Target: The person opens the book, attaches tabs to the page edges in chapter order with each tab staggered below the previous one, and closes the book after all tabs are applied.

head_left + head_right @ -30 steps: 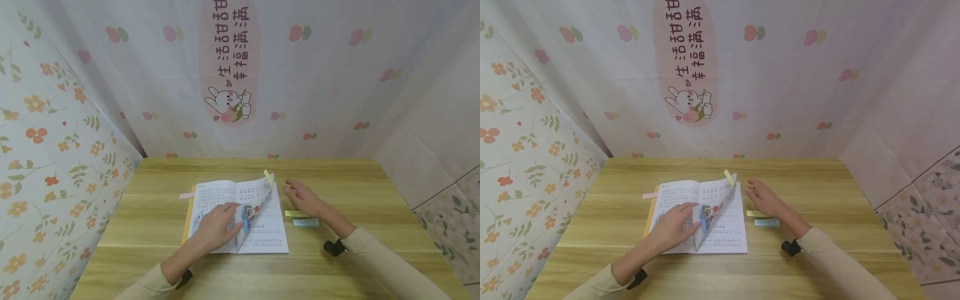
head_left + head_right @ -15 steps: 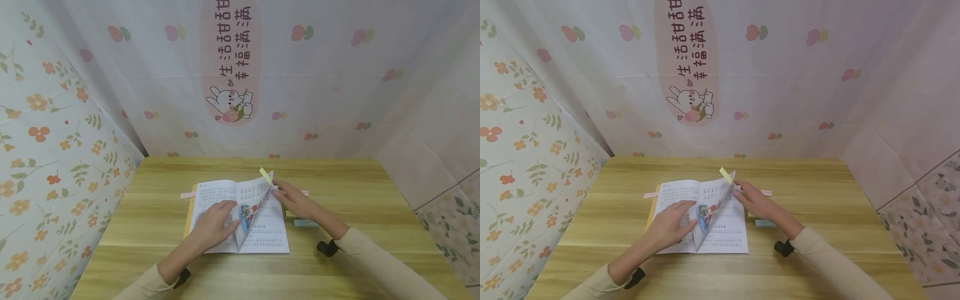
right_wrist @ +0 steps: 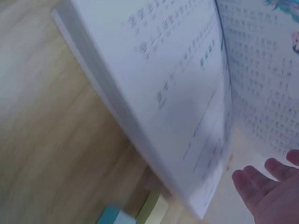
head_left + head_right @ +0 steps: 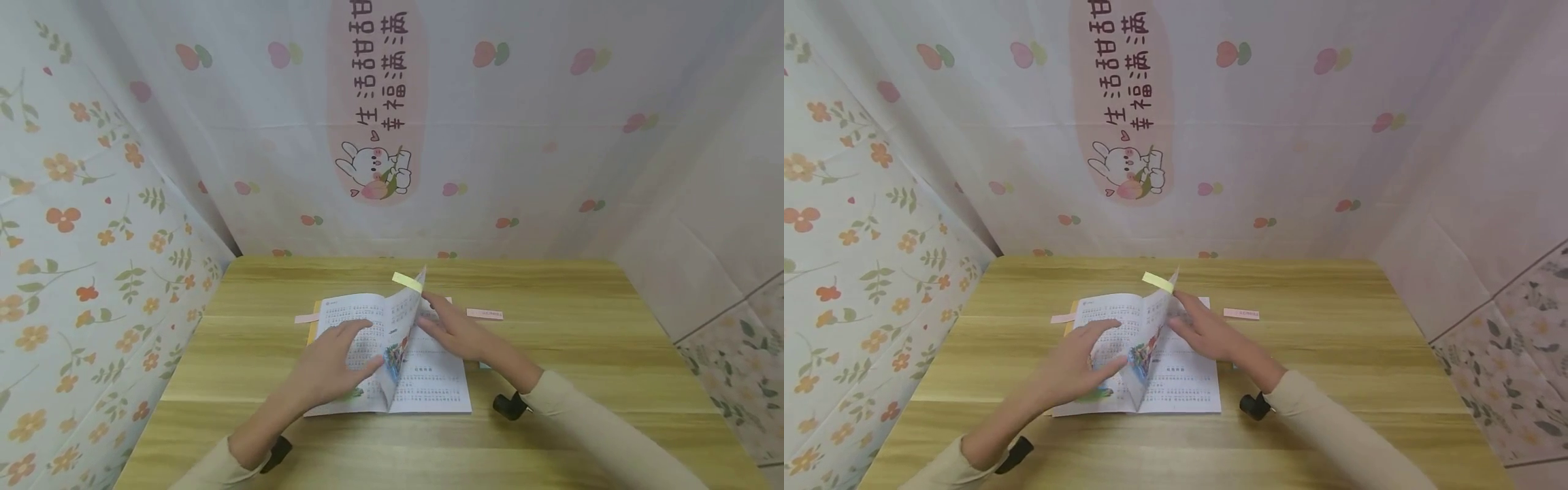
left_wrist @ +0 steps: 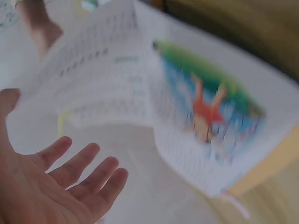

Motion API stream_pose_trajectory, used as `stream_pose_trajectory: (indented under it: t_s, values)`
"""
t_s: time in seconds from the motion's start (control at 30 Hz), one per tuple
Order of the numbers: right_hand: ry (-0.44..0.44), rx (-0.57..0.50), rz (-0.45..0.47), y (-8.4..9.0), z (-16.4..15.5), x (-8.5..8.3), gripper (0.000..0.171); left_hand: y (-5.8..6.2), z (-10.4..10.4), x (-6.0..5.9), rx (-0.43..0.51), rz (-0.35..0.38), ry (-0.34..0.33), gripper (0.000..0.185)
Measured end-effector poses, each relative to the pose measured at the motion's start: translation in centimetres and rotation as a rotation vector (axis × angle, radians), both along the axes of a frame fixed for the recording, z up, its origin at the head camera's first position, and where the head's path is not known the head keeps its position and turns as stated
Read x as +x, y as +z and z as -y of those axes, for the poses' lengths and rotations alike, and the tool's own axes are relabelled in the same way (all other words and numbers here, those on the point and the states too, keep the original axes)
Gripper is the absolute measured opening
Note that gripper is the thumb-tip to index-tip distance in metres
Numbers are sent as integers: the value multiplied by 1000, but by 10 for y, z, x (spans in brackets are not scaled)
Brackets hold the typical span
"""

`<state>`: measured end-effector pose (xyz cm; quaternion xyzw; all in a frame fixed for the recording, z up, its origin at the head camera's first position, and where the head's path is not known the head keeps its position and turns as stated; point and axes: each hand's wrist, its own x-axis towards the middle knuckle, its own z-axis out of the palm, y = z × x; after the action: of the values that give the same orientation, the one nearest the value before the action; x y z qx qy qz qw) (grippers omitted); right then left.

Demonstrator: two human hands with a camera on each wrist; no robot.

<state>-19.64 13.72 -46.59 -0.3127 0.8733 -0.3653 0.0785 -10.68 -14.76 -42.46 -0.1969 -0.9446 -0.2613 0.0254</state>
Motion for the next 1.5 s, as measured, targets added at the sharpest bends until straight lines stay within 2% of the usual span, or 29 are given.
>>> stream_pose_trajectory:
  t_s: [0.1, 0.23, 0.47, 0.83, 1.13, 1.33, 1.5]
  values:
    - [12, -1, 8, -2, 5, 3, 64, 10, 11, -2, 53, 21, 22, 65]
    - [22, 30, 8, -6, 11, 8, 65, 16, 23, -6, 85, 3, 34, 62]
    - [62, 45, 9, -7, 32, 22, 72, 24, 30, -14, 77, -35, 46, 63]
    - [159, 88, -18, -6, 57, 37, 77, 44, 61, -24, 74, -59, 135, 73]
    - [243, 196, -84, -14, 70, 51, 69, 41, 73, -24, 71, -116, 145, 74]
    - [296, 298, -184, -18, 73, 57, 65, 37, 70, -25, 37, -138, 129, 72]
    - [364, 391, -220, -18, 71, 55, 58, 31, 64, -23, -7, -169, 90, 64]
